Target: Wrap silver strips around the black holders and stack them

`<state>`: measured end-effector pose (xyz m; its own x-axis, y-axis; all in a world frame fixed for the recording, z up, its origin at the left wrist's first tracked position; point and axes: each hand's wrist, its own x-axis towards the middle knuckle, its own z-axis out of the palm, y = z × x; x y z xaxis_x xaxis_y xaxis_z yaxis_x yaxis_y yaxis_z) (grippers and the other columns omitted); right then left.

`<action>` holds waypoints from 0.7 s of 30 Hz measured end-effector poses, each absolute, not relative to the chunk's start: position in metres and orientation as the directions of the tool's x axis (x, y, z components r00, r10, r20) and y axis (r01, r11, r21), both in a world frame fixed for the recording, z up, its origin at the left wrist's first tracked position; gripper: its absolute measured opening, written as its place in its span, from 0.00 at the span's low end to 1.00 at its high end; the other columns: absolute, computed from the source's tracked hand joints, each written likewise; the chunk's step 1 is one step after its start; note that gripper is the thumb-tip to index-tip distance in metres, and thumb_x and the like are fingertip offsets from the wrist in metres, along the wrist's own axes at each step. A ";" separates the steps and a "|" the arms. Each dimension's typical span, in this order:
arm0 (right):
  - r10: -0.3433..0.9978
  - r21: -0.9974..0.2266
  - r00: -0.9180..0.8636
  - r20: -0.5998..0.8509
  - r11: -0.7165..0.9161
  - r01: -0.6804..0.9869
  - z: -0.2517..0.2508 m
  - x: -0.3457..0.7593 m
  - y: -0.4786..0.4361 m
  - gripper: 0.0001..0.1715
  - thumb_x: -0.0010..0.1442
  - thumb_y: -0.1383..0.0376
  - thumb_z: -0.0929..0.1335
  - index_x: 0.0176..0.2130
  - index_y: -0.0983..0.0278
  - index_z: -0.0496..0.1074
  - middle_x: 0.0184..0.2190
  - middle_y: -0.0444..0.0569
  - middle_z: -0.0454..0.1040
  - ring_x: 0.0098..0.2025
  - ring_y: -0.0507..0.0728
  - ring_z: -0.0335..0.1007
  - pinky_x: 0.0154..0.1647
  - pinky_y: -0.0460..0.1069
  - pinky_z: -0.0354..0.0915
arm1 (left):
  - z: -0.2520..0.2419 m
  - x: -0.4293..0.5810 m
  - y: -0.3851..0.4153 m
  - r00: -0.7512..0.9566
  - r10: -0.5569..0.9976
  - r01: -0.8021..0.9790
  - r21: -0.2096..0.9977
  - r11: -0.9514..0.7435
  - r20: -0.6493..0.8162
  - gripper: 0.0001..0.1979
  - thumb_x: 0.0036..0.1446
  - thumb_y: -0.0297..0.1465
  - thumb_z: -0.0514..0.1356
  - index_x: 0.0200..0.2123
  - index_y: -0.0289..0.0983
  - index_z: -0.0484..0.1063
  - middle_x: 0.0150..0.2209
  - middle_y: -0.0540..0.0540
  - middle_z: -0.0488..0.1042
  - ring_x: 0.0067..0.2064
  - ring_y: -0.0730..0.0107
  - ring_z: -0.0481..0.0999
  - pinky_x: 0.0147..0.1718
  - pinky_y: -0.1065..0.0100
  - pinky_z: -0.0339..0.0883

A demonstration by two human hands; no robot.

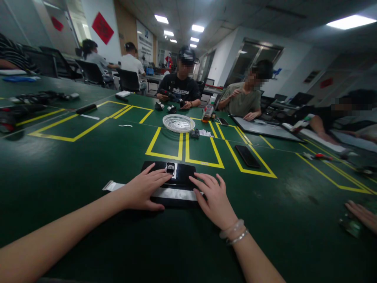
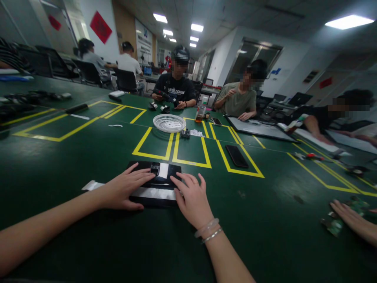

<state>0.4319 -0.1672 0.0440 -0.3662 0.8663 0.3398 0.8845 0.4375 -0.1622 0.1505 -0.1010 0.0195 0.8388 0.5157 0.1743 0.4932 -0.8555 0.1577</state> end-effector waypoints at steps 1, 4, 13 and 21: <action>0.865 -0.166 -0.362 0.346 0.437 0.884 0.044 0.432 -0.167 0.23 0.67 0.65 0.61 0.60 0.52 0.66 0.60 0.49 0.69 0.62 0.62 0.62 0.66 0.69 0.45 | 0.020 0.152 -0.102 0.837 0.517 0.494 0.162 -0.854 0.177 0.47 0.57 0.47 0.69 0.70 0.34 0.51 0.65 0.37 0.55 0.66 0.47 0.53 0.67 0.45 0.28; 0.860 -0.168 -0.345 0.377 0.430 0.887 0.042 0.432 -0.166 0.23 0.67 0.64 0.61 0.60 0.52 0.67 0.61 0.49 0.68 0.62 0.62 0.62 0.66 0.68 0.45 | 0.023 0.154 -0.104 0.825 0.530 0.501 0.180 -0.846 0.196 0.47 0.54 0.44 0.71 0.69 0.35 0.52 0.64 0.36 0.57 0.64 0.48 0.57 0.67 0.45 0.28; 0.860 -0.156 -0.343 0.379 0.425 0.892 0.039 0.435 -0.164 0.22 0.67 0.64 0.62 0.59 0.53 0.67 0.61 0.51 0.67 0.62 0.61 0.62 0.65 0.66 0.48 | 0.036 0.111 -0.081 0.671 0.685 0.667 0.172 -0.725 0.283 0.44 0.57 0.47 0.66 0.69 0.37 0.52 0.61 0.37 0.61 0.62 0.45 0.59 0.65 0.40 0.28; 0.907 -0.125 -0.377 0.189 0.403 0.907 0.032 0.436 -0.164 0.27 0.66 0.64 0.63 0.63 0.53 0.62 0.64 0.50 0.64 0.65 0.62 0.57 0.66 0.67 0.49 | 0.026 0.021 -0.030 0.136 0.901 0.938 0.239 -0.251 0.411 0.46 0.56 0.58 0.54 0.66 0.29 0.59 0.59 0.30 0.62 0.59 0.35 0.61 0.58 0.36 0.41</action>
<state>0.4364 -0.1640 0.0322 -0.3771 0.9067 0.1888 0.9067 0.4030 -0.1245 0.0206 -0.0298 0.0256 0.1360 0.9013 0.4113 0.9382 -0.2505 0.2388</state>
